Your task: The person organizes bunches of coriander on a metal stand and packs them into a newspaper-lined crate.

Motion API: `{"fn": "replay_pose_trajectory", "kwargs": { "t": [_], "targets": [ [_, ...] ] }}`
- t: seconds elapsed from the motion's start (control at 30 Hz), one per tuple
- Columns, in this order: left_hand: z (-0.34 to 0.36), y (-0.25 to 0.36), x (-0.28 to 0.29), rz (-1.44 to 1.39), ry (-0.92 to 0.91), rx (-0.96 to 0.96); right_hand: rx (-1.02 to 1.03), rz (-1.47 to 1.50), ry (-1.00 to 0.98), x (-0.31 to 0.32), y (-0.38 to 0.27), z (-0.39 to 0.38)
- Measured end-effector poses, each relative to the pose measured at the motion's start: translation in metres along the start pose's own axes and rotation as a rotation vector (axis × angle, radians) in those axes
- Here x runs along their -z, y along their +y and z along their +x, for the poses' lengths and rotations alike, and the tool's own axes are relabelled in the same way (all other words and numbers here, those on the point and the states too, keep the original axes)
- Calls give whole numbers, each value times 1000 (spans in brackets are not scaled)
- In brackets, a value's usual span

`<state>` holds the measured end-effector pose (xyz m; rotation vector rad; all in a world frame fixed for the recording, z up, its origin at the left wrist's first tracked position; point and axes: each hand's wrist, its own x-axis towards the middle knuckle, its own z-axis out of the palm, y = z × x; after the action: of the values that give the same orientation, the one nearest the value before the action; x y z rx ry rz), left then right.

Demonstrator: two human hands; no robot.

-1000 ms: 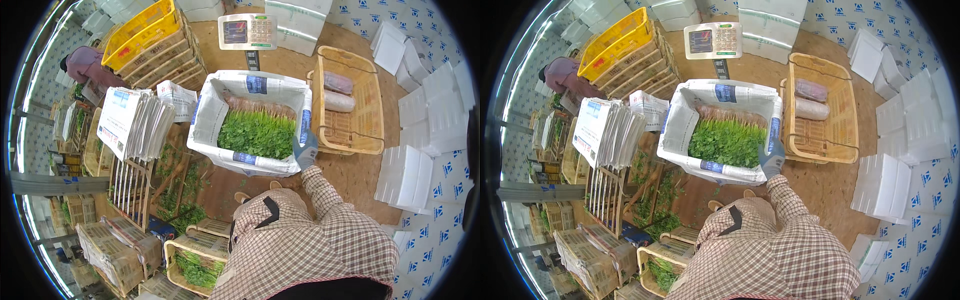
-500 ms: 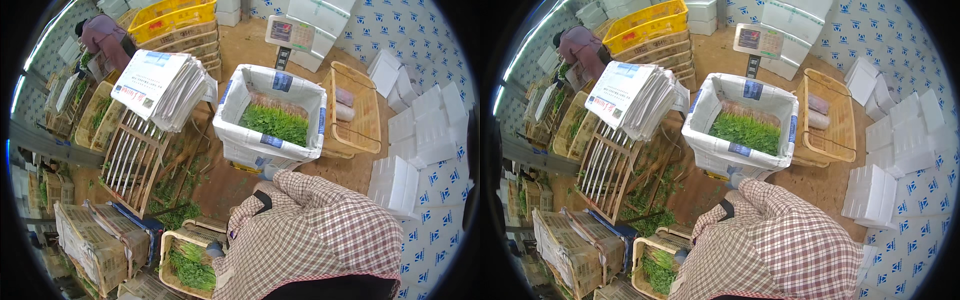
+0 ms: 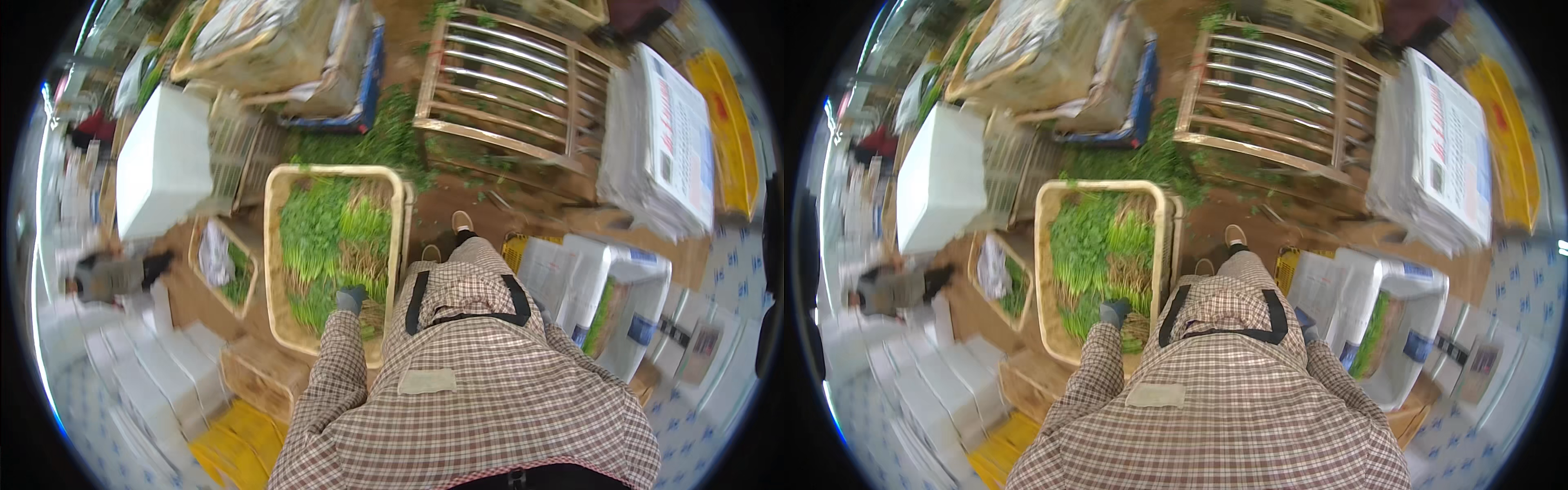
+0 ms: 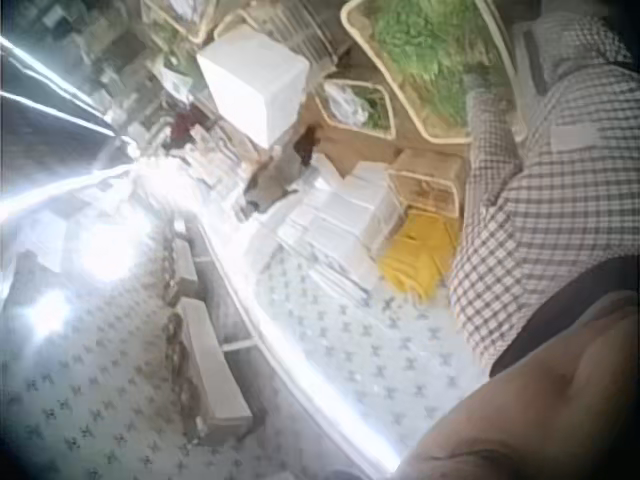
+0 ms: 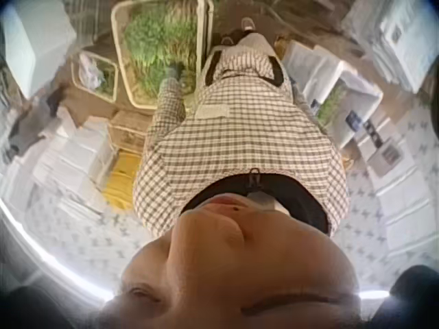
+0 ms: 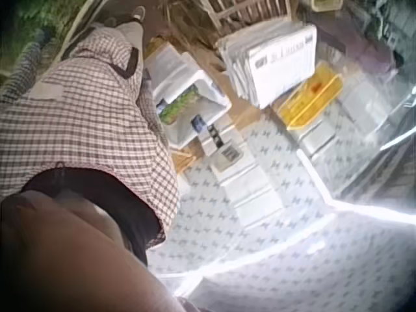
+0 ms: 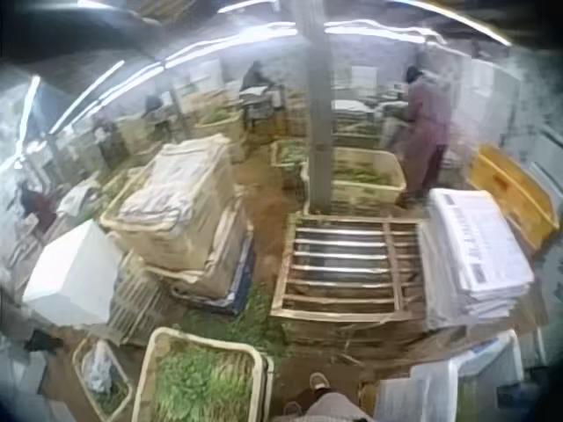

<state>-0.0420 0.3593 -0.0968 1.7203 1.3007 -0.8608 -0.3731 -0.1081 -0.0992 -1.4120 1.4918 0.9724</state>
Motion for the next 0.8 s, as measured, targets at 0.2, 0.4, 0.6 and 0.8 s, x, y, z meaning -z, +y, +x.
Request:
{"fn": "replay_pose_trajectory", "kwargs": {
  "t": [0.2,0.4,0.6,0.8],
  "targets": [
    [-69,-143,-16,148,64,59,393,-465,-139,55,-181,67],
    [-122,-261,-15,-70,165,72,967,-784,-264,1,-374,-20],
    [-190,-316,-37,-512,333,-142,1396,-915,-235,-77,-414,-166],
    [-192,-158,19,-1188,121,-108,1504,-1192,-233,-167,-420,-210]
  ]
}}
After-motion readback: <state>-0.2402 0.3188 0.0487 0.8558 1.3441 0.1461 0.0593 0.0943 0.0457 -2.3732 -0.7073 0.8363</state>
